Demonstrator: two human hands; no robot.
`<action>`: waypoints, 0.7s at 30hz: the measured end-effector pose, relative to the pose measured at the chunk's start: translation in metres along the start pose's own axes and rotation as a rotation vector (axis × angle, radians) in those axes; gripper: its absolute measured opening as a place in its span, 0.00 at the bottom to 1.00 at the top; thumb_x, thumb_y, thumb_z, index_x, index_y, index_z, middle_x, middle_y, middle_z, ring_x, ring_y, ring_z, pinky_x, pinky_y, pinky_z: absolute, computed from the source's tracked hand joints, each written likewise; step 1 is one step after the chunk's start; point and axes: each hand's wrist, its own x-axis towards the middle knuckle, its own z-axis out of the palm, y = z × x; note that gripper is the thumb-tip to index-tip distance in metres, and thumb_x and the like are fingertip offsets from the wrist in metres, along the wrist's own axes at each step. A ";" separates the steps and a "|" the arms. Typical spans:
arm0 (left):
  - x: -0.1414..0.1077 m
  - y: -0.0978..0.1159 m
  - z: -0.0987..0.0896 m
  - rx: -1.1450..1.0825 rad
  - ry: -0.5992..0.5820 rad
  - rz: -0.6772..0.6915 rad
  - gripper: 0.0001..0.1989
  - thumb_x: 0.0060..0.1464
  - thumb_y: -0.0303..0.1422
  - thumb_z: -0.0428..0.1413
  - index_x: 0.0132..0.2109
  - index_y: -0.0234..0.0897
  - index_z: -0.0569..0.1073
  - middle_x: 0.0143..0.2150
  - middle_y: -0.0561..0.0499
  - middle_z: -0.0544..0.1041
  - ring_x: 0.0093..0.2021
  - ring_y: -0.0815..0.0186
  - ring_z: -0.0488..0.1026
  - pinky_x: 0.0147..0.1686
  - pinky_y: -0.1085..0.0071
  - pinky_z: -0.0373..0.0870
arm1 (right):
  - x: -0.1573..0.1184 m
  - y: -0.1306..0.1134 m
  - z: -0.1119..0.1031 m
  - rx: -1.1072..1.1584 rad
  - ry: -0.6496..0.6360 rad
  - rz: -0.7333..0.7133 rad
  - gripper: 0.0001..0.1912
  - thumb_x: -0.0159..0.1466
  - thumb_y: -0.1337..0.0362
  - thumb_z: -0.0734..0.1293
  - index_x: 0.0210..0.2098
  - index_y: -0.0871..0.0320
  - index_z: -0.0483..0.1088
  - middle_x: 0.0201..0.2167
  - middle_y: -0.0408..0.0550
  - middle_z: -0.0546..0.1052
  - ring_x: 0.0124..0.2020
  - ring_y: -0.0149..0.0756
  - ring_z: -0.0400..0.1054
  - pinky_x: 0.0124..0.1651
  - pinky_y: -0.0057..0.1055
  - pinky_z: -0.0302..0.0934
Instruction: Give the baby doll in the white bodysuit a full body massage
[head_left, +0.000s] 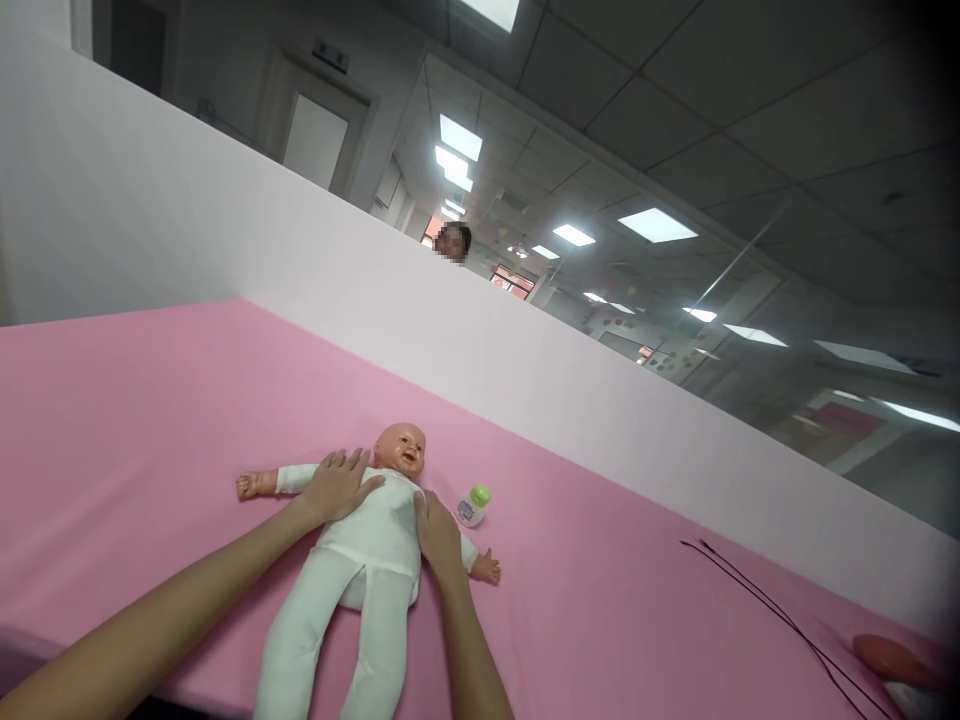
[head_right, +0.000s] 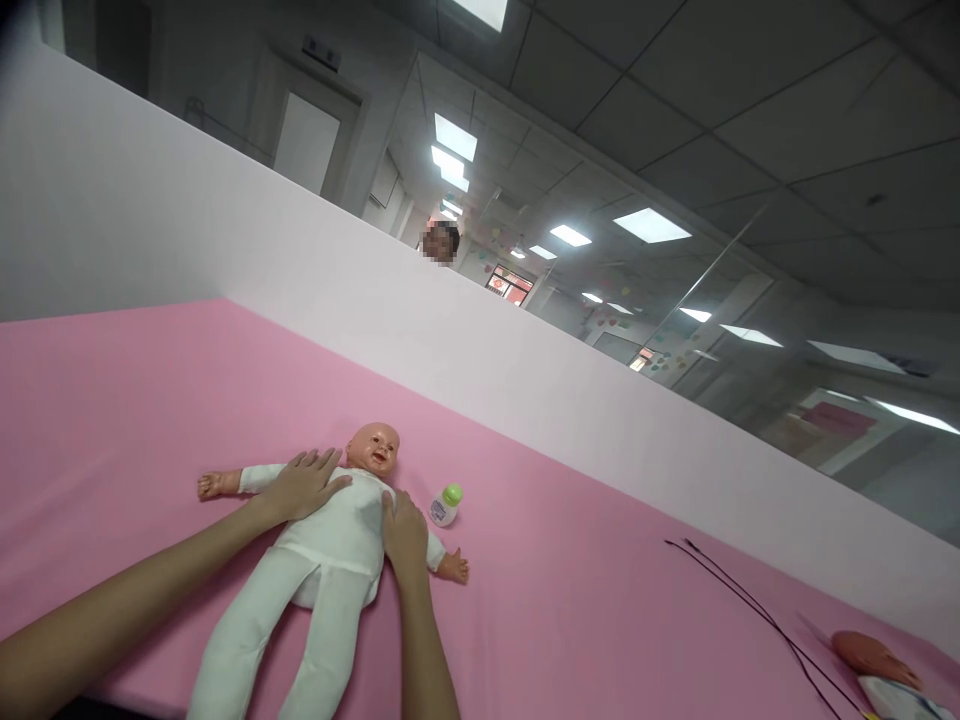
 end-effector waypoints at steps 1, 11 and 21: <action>-0.004 -0.005 -0.002 0.040 0.000 -0.005 0.38 0.70 0.52 0.41 0.75 0.28 0.60 0.76 0.31 0.59 0.76 0.38 0.54 0.72 0.44 0.46 | -0.004 0.003 -0.003 -0.071 -0.002 -0.029 0.30 0.75 0.44 0.53 0.52 0.56 0.77 0.52 0.61 0.82 0.54 0.57 0.76 0.57 0.47 0.63; -0.049 -0.056 -0.044 0.189 -0.001 -0.111 0.31 0.68 0.47 0.46 0.71 0.37 0.67 0.73 0.33 0.66 0.68 0.36 0.66 0.64 0.42 0.58 | -0.046 0.040 -0.049 -0.503 0.033 -0.028 0.23 0.75 0.51 0.58 0.45 0.58 0.79 0.48 0.64 0.82 0.52 0.57 0.75 0.54 0.44 0.63; -0.080 -0.108 -0.075 -0.199 0.110 -0.229 0.10 0.45 0.43 0.58 0.28 0.42 0.69 0.34 0.46 0.79 0.36 0.51 0.76 0.34 0.64 0.64 | -0.072 0.098 -0.080 0.107 0.266 0.208 0.27 0.57 0.35 0.72 0.25 0.53 0.74 0.23 0.53 0.78 0.31 0.51 0.76 0.33 0.40 0.67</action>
